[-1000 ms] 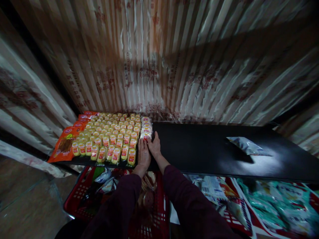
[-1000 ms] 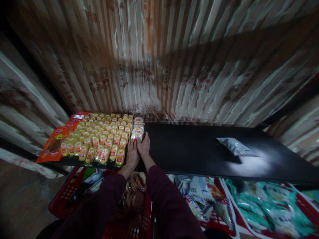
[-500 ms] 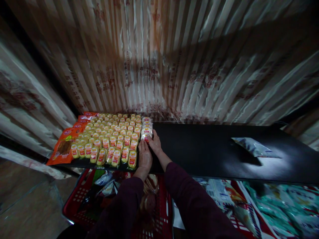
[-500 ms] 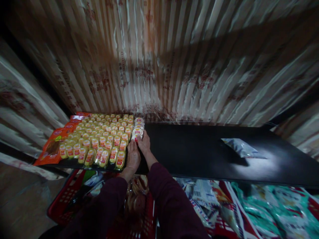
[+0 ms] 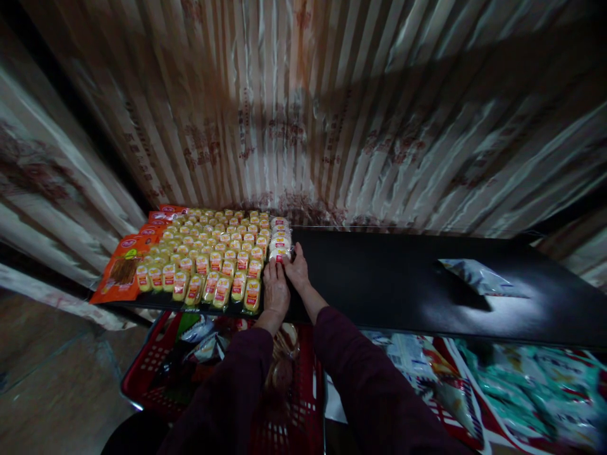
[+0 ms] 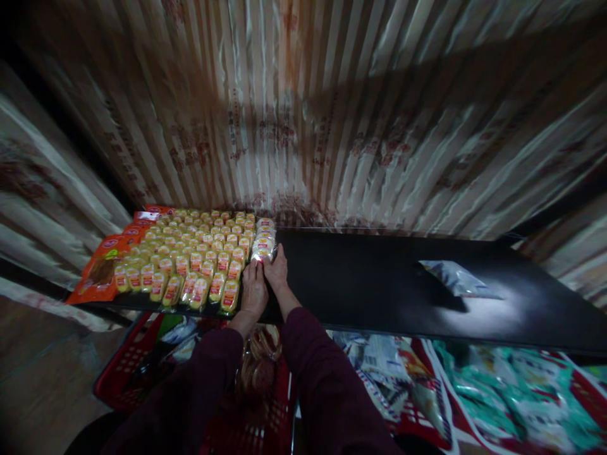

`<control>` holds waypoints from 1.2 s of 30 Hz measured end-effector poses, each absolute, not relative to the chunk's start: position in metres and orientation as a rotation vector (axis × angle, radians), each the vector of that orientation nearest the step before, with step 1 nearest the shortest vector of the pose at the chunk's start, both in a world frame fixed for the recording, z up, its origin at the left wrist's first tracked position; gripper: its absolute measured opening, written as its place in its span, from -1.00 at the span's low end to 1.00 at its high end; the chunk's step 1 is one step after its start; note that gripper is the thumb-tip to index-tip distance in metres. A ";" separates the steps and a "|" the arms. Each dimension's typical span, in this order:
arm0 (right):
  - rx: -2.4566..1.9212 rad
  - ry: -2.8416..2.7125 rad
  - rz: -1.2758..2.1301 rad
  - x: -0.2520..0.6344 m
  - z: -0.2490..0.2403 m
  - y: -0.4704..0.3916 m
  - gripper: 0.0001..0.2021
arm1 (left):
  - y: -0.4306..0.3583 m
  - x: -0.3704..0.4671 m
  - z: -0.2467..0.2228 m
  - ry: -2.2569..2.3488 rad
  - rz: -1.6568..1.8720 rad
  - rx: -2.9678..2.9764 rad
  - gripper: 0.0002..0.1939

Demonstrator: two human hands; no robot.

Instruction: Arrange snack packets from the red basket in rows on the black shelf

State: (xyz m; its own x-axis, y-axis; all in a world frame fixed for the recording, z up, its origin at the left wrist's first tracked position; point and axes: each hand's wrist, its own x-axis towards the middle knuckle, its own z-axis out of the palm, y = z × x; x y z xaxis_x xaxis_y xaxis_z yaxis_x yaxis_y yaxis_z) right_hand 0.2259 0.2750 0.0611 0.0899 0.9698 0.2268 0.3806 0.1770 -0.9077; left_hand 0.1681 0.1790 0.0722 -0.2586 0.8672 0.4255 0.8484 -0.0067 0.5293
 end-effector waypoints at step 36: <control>-1.334 -1.548 0.805 0.245 0.096 0.146 -0.69 | 0.116 0.172 0.081 2.007 1.198 1.996 -0.64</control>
